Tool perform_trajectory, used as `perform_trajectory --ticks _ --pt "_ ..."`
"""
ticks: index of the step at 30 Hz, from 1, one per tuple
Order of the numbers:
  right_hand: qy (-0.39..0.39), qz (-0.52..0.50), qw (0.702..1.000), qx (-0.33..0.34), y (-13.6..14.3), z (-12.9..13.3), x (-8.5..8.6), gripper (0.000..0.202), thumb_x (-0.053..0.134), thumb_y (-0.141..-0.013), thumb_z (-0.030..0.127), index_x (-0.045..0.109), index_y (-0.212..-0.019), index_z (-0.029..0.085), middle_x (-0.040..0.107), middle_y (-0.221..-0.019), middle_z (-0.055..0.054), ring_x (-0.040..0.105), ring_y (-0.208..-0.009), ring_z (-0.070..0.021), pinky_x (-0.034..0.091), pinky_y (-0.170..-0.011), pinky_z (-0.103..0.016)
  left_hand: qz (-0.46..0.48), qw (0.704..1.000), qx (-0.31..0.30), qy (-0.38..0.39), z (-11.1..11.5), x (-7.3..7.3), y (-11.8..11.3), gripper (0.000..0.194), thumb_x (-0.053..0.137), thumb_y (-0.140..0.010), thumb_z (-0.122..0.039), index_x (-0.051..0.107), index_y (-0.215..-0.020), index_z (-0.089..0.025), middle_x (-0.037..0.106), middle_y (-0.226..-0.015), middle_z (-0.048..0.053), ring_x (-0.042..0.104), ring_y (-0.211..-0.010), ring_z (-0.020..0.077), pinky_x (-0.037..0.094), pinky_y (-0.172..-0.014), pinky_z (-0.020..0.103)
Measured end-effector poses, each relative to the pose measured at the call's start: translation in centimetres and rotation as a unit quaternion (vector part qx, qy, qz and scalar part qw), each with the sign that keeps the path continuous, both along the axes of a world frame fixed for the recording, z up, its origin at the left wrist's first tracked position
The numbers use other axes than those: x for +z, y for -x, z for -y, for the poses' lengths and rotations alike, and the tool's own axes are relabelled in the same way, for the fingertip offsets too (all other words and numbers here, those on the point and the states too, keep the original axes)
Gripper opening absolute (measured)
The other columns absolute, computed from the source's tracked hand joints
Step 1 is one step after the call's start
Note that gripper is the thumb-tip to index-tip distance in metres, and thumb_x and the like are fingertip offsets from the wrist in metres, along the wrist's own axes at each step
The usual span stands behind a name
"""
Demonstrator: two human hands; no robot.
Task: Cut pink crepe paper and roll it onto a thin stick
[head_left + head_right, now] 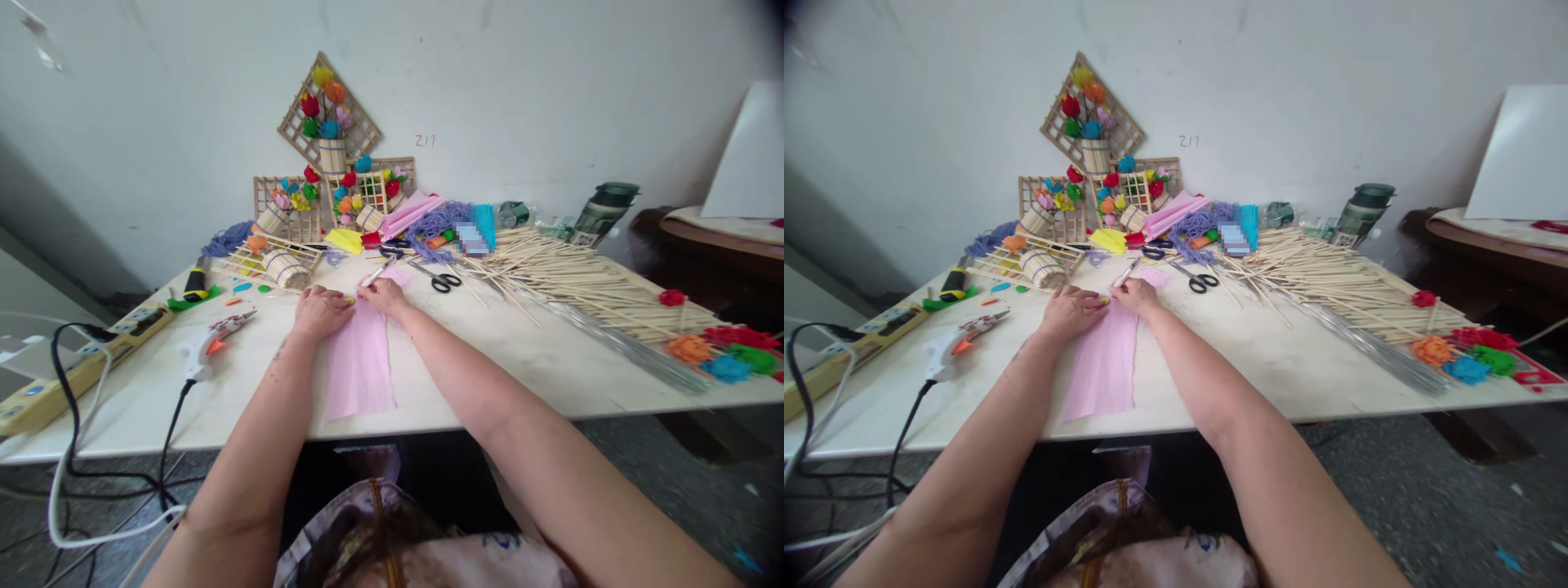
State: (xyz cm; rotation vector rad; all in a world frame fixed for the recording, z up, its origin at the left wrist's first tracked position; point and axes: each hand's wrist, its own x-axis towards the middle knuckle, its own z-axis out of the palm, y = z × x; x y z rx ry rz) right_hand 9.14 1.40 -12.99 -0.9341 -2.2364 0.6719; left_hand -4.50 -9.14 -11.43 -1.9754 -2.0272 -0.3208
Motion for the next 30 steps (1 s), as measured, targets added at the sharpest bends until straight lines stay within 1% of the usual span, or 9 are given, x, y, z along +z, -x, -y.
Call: perform_trajectory --ticks 8,14,17,20,22,25,27,30 --pt "0.021 -0.035 0.998 -0.037 0.0 -0.3 -0.1 0.027 0.047 -0.084 0.042 0.064 -0.089 0.022 0.070 -0.080 0.000 0.065 -0.077 -0.0118 0.046 -0.074 -0.021 -0.026 0.999 -0.017 0.014 -0.2 -0.1 0.7 0.034 0.043 -0.080 -0.052 0.066 -0.101 -0.037 0.063 -0.111 -0.004 0.049 -0.102 0.0233 0.032 -0.088 0.039" --pt "0.007 -0.077 0.994 -0.080 0.1 -0.7 -0.5 0.027 0.045 -0.085 0.041 0.063 -0.092 0.023 0.070 -0.081 0.000 0.064 -0.077 -0.0120 0.047 -0.072 -0.022 -0.059 0.998 -0.035 0.008 -0.1 -0.1 0.3 0.033 0.042 -0.083 -0.050 0.065 -0.100 -0.034 0.061 -0.115 -0.003 0.045 -0.107 0.0250 0.029 -0.090 0.043" --pt "0.000 -0.085 0.994 -0.076 0.0 -0.8 -0.6 0.026 0.046 -0.084 0.040 0.064 -0.091 0.022 0.070 -0.079 0.000 0.065 -0.077 -0.0123 0.047 -0.072 -0.022 -0.084 0.996 -0.041 0.004 0.1 0.0 0.0 0.033 0.039 -0.085 -0.047 0.065 -0.100 -0.034 0.060 -0.116 -0.002 0.045 -0.106 0.0256 0.027 -0.090 0.046" --pt "-0.001 -0.085 0.994 -0.069 -0.1 -0.7 -0.7 0.025 0.047 -0.083 0.039 0.065 -0.089 0.022 0.070 -0.078 0.000 0.065 -0.077 -0.0127 0.047 -0.072 -0.022 -0.080 0.996 -0.034 0.006 0.3 0.1 -0.2 0.034 0.039 -0.085 -0.049 0.065 -0.101 -0.034 0.060 -0.114 0.000 0.045 -0.104 0.0255 0.029 -0.088 0.044" --pt "-0.002 -0.090 0.993 -0.078 -0.1 -0.7 -0.6 0.025 0.047 -0.083 0.037 0.065 -0.089 0.021 0.070 -0.078 -0.001 0.065 -0.078 -0.0131 0.047 -0.072 -0.022 -0.074 0.997 -0.028 0.006 0.4 0.1 -0.2 0.036 0.039 -0.084 -0.052 0.065 -0.102 -0.034 0.060 -0.111 0.002 0.046 -0.102 0.0253 0.030 -0.086 0.043" --pt "-0.002 -0.093 0.989 -0.112 0.0 -0.8 -0.4 0.025 0.046 -0.083 0.034 0.065 -0.090 0.020 0.070 -0.079 -0.002 0.065 -0.078 -0.0134 0.046 -0.072 -0.022 -0.073 0.997 -0.020 0.011 0.5 0.0 -0.1 0.040 0.036 -0.084 -0.053 0.063 -0.106 -0.034 0.061 -0.108 0.003 0.047 -0.100 0.0251 0.031 -0.085 0.041" --pt "0.005 -0.077 0.988 -0.137 0.2 -0.8 0.0 0.025 0.045 -0.083 0.032 0.066 -0.090 0.019 0.070 -0.080 -0.003 0.065 -0.077 -0.0136 0.046 -0.072 -0.022 -0.071 0.997 -0.015 0.021 0.5 0.0 -0.1 0.041 0.034 -0.085 -0.054 0.062 -0.108 -0.034 0.061 -0.107 0.003 0.048 -0.098 0.0248 0.032 -0.083 0.040" --pt "0.016 -0.044 0.989 -0.142 1.0 -0.6 1.0 0.025 0.046 -0.083 0.030 0.067 -0.088 0.019 0.070 -0.080 -0.004 0.065 -0.076 -0.0141 0.046 -0.072 -0.022 -0.062 0.997 -0.010 0.033 0.5 -0.1 -0.2 0.042 0.032 -0.085 -0.054 0.061 -0.109 -0.035 0.060 -0.107 0.003 0.048 -0.096 0.0240 0.034 -0.081 0.038"
